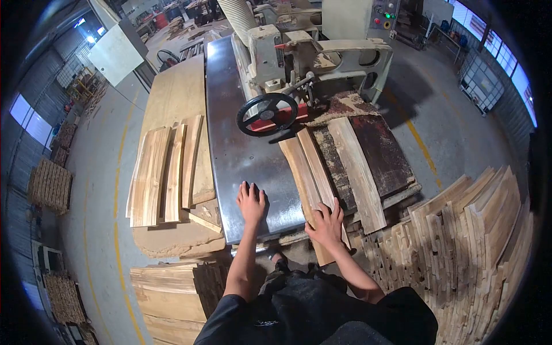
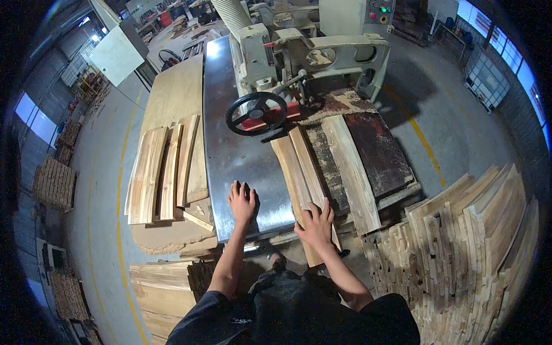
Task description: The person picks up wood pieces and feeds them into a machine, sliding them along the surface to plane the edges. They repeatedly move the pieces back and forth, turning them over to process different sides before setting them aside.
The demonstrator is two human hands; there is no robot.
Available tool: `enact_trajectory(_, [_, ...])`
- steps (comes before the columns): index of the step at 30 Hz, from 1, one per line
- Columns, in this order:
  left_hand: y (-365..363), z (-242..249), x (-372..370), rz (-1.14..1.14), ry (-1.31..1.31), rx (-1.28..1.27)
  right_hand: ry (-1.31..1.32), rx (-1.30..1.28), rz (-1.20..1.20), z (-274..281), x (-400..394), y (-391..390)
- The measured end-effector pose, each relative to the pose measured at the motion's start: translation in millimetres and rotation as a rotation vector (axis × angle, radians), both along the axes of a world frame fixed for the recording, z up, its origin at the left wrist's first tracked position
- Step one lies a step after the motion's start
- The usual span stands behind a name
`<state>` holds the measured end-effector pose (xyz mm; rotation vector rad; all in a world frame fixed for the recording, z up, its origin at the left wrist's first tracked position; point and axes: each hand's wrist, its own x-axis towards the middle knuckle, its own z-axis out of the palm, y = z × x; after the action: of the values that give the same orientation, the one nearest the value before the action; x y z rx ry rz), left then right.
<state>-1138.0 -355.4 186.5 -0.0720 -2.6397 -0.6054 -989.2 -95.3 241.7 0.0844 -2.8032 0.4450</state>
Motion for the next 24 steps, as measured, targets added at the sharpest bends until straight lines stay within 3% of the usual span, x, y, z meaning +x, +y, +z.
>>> enact_trajectory(24, [1.9, 3.6, -0.1, 0.028, -0.034, 0.037, 0.024, 0.033, -0.004, 3.4, -1.0, -4.1])
